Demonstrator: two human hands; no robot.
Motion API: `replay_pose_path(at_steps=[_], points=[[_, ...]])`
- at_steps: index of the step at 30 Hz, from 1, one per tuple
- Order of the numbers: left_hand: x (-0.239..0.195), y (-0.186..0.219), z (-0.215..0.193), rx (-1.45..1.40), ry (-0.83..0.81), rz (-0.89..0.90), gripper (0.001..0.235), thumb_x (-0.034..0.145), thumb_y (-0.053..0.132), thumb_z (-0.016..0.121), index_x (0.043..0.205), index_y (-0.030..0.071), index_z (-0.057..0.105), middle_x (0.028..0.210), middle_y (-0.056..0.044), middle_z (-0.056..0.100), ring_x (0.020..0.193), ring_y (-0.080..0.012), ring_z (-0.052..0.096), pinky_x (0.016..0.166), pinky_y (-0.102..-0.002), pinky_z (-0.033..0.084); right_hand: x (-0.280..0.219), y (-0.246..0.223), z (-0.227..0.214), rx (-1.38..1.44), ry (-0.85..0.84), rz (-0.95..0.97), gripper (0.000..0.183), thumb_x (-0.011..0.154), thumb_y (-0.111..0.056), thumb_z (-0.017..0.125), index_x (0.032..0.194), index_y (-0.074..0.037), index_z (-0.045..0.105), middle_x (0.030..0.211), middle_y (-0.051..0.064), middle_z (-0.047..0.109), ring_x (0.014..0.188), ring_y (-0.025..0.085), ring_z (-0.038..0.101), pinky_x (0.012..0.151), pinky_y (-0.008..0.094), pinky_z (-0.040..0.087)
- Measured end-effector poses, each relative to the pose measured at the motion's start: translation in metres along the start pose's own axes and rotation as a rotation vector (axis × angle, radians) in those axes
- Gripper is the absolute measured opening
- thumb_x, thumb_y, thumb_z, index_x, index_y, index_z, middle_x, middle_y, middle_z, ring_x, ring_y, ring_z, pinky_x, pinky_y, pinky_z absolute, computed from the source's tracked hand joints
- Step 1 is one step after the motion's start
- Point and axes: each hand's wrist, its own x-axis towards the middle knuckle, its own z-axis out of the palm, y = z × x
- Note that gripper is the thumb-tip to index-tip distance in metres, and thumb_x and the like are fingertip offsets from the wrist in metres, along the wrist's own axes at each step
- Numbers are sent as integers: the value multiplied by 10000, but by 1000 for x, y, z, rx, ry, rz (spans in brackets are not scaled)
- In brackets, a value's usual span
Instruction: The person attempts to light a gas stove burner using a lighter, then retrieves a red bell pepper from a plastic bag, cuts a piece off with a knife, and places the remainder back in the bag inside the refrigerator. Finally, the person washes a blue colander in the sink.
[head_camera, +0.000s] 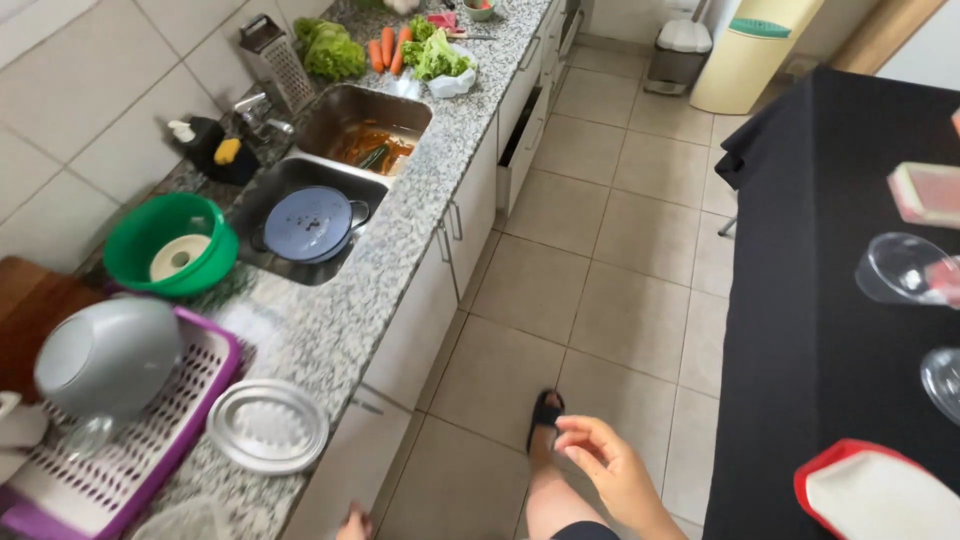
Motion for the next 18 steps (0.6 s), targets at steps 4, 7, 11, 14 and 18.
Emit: replay_pose_path(at_steps=[4,7,11,14,18], points=[[44,122,120,-4,-12,-99,452,838,507,501,761,76,610,621,-111,613,462,-192,482,446,-317,354,103,-17,-41,-86,112,1,469,774,-102,657,1232,-165,577,1089,47,725,973,134,686,846,254,516],[36,205,200,-86,-264,-4,325,839,413,567,764,96,567,612,-26,523,472,-102,386,433,-244,283,181,-58,-79,-47,209,242,277,825,-180,604,1084,-125,686,937,80,776,540,168,600,551,251,440],[38,331,253,224,-551,122,210,863,377,583,893,169,585,719,15,657,552,-82,577,548,-214,435,289,-101,-113,-49,269,82,174,857,-129,604,976,-51,704,782,105,709,651,184,612,716,265,478],[19,434,258,233,-569,263,168,880,346,561,896,180,583,748,48,664,616,-54,592,621,-212,455,356,-132,-122,-113,198,4,160,864,-126,601,959,-41,697,769,89,694,720,171,640,771,250,495],[60,526,273,-93,-512,362,184,889,274,551,930,100,594,760,-28,640,652,-101,574,660,-233,482,449,-159,-118,-138,39,-92,130,830,-108,622,883,-47,723,744,70,712,720,157,686,761,248,543]])
